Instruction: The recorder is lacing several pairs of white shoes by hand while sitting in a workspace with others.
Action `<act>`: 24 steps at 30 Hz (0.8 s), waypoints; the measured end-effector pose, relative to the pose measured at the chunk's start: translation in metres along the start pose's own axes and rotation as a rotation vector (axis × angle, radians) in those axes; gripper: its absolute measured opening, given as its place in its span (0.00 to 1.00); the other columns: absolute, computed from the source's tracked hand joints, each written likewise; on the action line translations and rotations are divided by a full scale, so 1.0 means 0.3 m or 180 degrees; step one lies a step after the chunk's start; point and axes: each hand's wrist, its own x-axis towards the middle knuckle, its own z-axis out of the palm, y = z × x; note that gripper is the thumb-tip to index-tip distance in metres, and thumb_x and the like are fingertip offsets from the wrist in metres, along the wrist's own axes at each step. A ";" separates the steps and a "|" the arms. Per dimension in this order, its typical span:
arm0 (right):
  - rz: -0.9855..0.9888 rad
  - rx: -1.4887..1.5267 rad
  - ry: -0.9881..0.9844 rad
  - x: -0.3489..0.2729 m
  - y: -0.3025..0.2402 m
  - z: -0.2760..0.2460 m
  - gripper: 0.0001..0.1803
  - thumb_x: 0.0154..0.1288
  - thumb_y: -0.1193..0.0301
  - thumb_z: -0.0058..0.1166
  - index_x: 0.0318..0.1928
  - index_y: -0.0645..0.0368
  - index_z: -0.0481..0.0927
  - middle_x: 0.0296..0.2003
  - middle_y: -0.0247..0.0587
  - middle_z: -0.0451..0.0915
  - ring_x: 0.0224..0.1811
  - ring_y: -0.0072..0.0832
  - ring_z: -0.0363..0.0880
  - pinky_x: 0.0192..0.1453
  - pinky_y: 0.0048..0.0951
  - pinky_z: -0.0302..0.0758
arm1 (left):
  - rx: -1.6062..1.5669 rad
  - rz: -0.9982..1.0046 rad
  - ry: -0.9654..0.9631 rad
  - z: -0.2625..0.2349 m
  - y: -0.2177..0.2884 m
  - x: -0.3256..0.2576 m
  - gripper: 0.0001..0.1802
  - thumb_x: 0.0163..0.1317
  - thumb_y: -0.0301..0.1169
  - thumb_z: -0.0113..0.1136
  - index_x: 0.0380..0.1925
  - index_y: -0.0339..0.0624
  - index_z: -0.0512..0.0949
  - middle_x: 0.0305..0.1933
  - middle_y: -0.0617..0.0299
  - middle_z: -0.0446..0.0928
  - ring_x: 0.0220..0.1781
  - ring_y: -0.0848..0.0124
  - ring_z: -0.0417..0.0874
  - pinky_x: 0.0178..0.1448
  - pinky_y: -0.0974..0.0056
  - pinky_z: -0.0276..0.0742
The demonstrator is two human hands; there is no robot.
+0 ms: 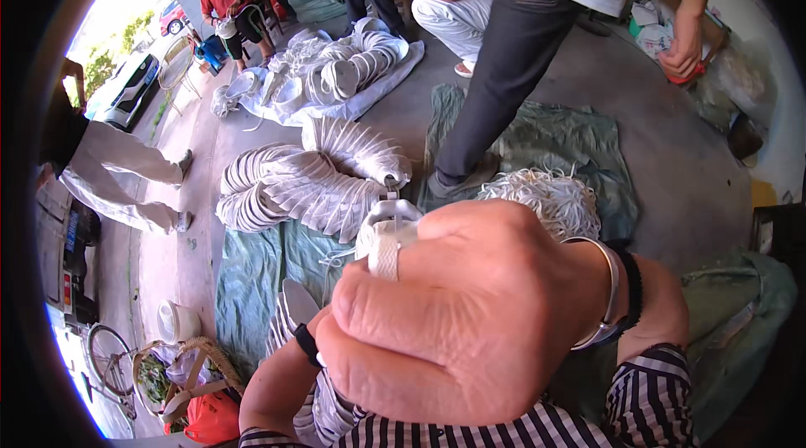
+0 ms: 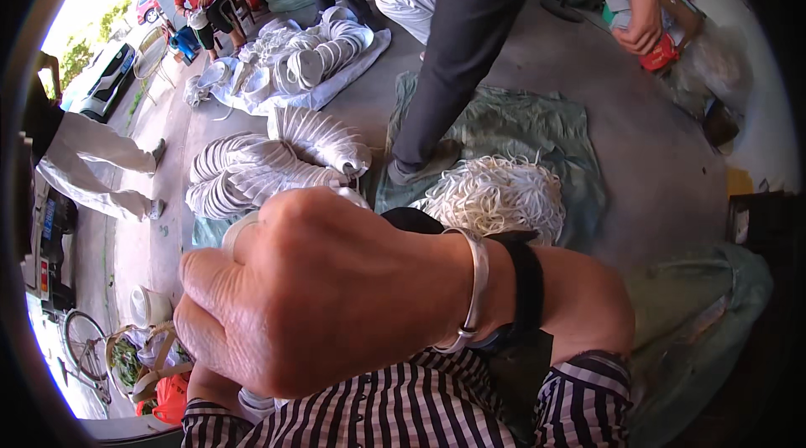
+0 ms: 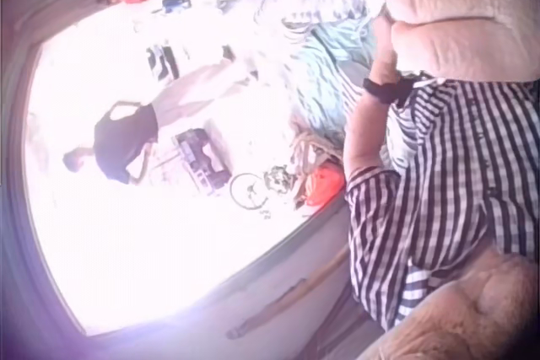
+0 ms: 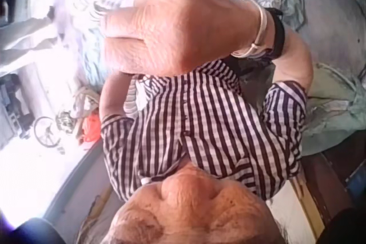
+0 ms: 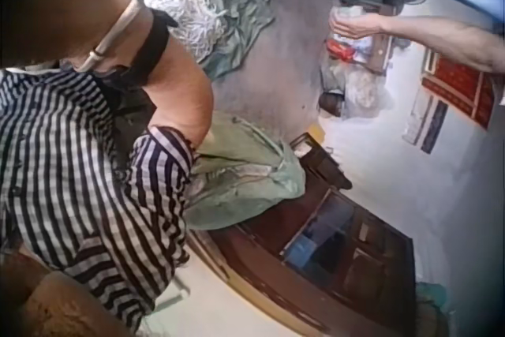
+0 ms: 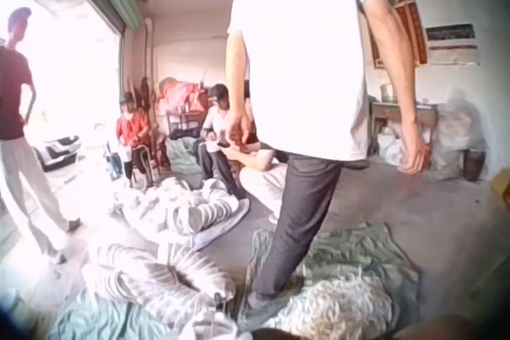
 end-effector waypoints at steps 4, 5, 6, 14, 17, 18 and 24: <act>0.0163 0.0007 -0.0325 -0.025 0.026 0.007 0.09 0.43 0.73 0.58 0.27 0.63 0.76 0.22 0.34 0.72 0.14 0.17 0.68 0.12 0.19 0.62 | -0.1012 -0.0269 0.0537 0.002 -0.015 -0.037 0.22 0.63 0.46 0.50 0.43 0.36 0.69 0.38 0.59 0.75 0.41 0.72 0.76 0.44 0.67 0.74; 0.0262 -0.0018 -0.0523 -0.033 0.034 0.011 0.09 0.45 0.72 0.58 0.28 0.62 0.76 0.22 0.33 0.73 0.14 0.17 0.68 0.12 0.19 0.62 | -0.1264 -0.0335 0.0676 0.005 -0.017 -0.047 0.22 0.64 0.47 0.50 0.43 0.36 0.69 0.38 0.59 0.75 0.41 0.72 0.76 0.44 0.68 0.74; 0.0358 -0.0043 -0.0718 -0.039 0.040 0.013 0.09 0.47 0.72 0.58 0.29 0.62 0.76 0.22 0.32 0.73 0.14 0.17 0.69 0.13 0.19 0.63 | -0.1512 -0.0399 0.0817 0.008 -0.018 -0.057 0.23 0.64 0.47 0.50 0.43 0.35 0.68 0.38 0.59 0.75 0.41 0.73 0.76 0.45 0.68 0.74; 0.1675 0.1603 -0.0556 -0.125 0.142 -0.021 0.07 0.50 0.76 0.60 0.33 0.57 0.79 0.25 0.36 0.78 0.19 0.22 0.76 0.21 0.18 0.69 | -0.2157 -0.1677 0.1112 -0.054 0.006 -0.094 0.14 0.63 0.35 0.47 0.21 0.40 0.71 0.16 0.68 0.63 0.14 0.79 0.60 0.26 0.65 0.76; 0.3378 0.3865 -0.1246 -0.143 0.193 -0.164 0.06 0.60 0.73 0.54 0.32 0.65 0.78 0.21 0.31 0.78 0.12 0.11 0.67 0.13 0.12 0.58 | -0.2057 -0.1272 0.0426 -0.179 0.035 -0.097 0.18 0.60 0.41 0.51 0.17 0.41 0.70 0.18 0.66 0.63 0.18 0.76 0.66 0.30 0.63 0.79; 0.3010 0.4588 -0.0732 -0.221 0.222 -0.167 0.06 0.59 0.73 0.54 0.31 0.65 0.77 0.22 0.38 0.79 0.08 0.12 0.63 0.10 0.12 0.54 | -0.2303 -0.0997 0.0731 -0.217 0.023 -0.102 0.20 0.58 0.44 0.54 0.16 0.41 0.70 0.22 0.64 0.65 0.21 0.75 0.68 0.31 0.63 0.80; 0.4927 0.3801 0.2256 -0.662 0.274 -0.380 0.18 0.69 0.57 0.44 0.28 0.56 0.69 0.25 0.33 0.70 0.13 0.14 0.57 0.17 0.17 0.56 | -0.3474 -0.0669 0.1913 -0.496 0.026 -0.120 0.13 0.70 0.38 0.40 0.28 0.48 0.69 0.22 0.70 0.63 0.31 0.73 0.70 0.43 0.59 0.70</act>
